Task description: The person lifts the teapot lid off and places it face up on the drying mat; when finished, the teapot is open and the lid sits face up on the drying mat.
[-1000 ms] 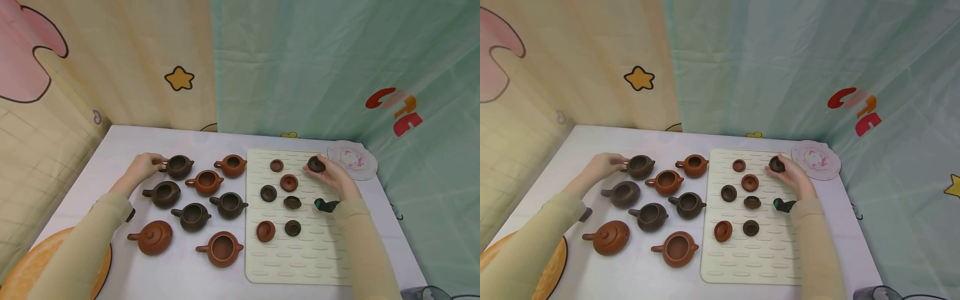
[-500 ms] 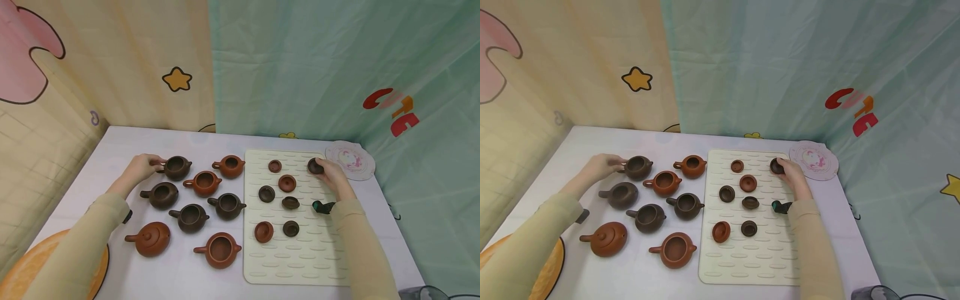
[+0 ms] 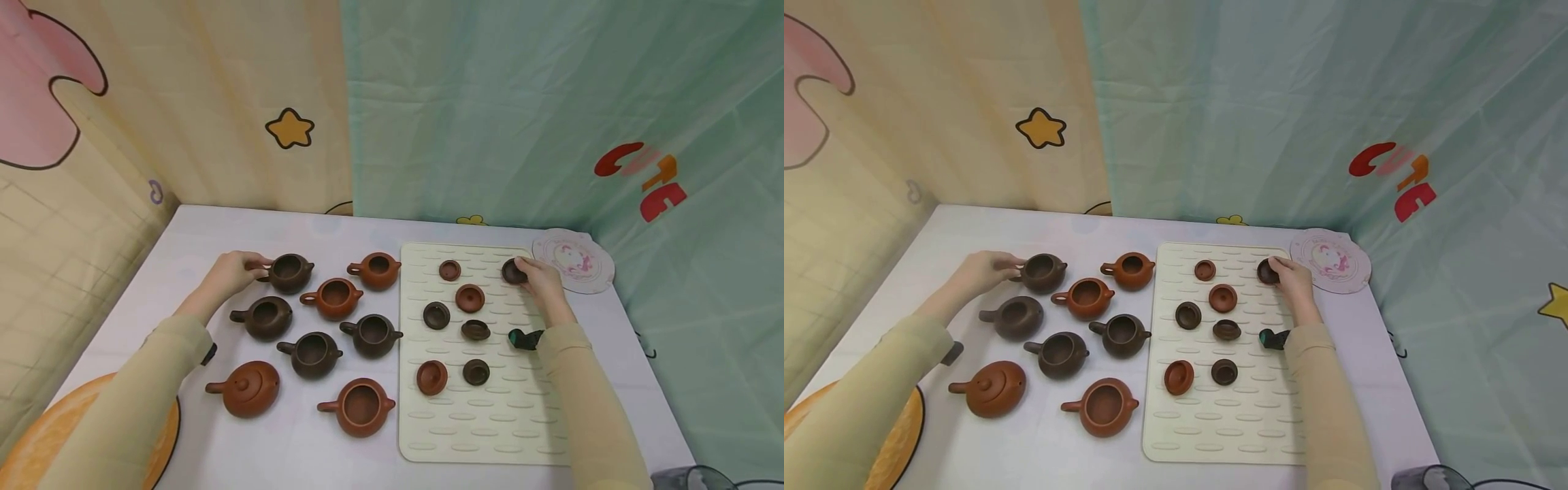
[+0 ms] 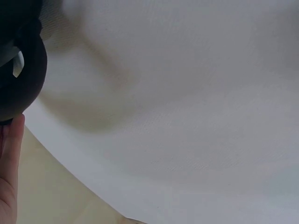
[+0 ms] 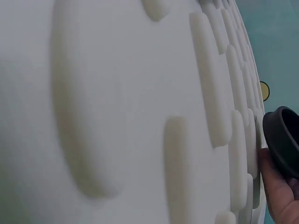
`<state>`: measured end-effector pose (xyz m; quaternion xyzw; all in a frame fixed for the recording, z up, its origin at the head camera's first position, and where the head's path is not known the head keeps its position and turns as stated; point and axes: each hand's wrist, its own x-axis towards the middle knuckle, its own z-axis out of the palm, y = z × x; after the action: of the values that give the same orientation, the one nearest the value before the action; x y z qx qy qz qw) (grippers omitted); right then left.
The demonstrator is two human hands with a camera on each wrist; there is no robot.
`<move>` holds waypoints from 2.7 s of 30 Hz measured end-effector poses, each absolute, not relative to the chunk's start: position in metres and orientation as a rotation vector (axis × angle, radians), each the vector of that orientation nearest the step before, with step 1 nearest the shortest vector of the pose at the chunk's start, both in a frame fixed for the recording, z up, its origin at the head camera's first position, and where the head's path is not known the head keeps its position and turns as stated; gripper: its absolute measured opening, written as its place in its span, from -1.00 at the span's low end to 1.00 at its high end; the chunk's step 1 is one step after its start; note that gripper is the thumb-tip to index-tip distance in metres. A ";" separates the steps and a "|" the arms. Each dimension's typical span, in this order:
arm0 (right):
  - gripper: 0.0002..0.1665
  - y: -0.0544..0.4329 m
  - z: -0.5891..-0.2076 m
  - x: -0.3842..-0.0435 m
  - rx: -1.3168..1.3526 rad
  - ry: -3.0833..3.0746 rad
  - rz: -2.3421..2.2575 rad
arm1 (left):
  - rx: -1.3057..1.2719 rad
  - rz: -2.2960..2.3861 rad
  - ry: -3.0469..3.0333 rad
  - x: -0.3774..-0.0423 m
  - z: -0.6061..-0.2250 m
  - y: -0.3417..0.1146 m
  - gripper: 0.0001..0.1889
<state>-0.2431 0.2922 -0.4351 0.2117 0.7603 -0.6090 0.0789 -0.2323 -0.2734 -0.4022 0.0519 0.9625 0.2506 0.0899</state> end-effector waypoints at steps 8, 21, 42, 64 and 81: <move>-0.35 0.298 -0.441 -0.241 0.608 2.478 -1.654 | 0.165 0.749 2.869 -0.230 -0.401 -0.274 -0.69; -0.38 0.298 -0.444 -0.241 0.548 2.428 -1.667 | 0.203 0.758 2.871 -0.227 -0.406 -0.274 -0.67; -0.53 0.217 -0.373 -0.218 0.077 2.803 -1.443 | 0.376 0.818 2.879 -0.111 -0.377 -0.296 -0.60; -0.70 -0.053 -0.371 -0.140 -1.095 2.334 -0.824 | 0.445 0.942 2.712 -0.060 -0.406 -0.289 -0.36; -0.72 -0.107 -0.392 -0.113 -1.229 2.472 -0.341 | 0.393 0.904 2.771 -0.059 -0.419 -0.291 -0.43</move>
<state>-0.1134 -0.1067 -0.3922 -0.4348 0.8742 -0.1208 0.1790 -0.0586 -0.2911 -0.4195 0.1330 0.9374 0.3059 0.1001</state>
